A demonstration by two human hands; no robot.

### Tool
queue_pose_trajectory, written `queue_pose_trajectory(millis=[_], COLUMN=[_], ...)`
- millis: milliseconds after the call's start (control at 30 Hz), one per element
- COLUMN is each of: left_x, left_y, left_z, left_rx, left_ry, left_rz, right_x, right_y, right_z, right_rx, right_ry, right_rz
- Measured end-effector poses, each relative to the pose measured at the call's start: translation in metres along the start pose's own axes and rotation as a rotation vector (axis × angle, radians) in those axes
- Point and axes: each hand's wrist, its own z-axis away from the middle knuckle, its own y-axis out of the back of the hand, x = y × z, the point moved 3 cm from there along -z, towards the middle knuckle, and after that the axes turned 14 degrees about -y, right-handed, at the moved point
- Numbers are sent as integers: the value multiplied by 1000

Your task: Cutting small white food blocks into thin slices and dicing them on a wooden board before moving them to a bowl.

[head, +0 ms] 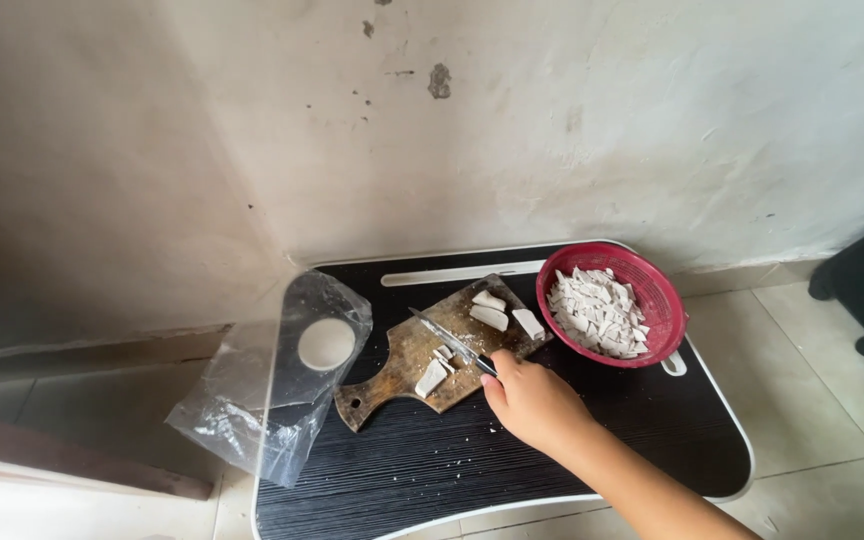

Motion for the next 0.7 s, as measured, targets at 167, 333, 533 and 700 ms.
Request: queue_pose_trajectory(millis=[167, 333, 533, 700], left_x=[-31, 33, 45, 13], left_y=[-45, -62, -80, -92], left_z=[-18, -64, -69, -31], left_rx=[-8, -10, -7, -1], left_ry=[-18, -57, -98, -134], left_rz=[14, 11, 6, -25], right_x=[0, 2, 3, 4], right_y=[-2, -2, -5, -8], right_z=[-2, 0, 0, -1], right_rx=[28, 33, 28, 38], right_ry=[21, 27, 29, 52], right_rz=[-7, 9, -9, -27])
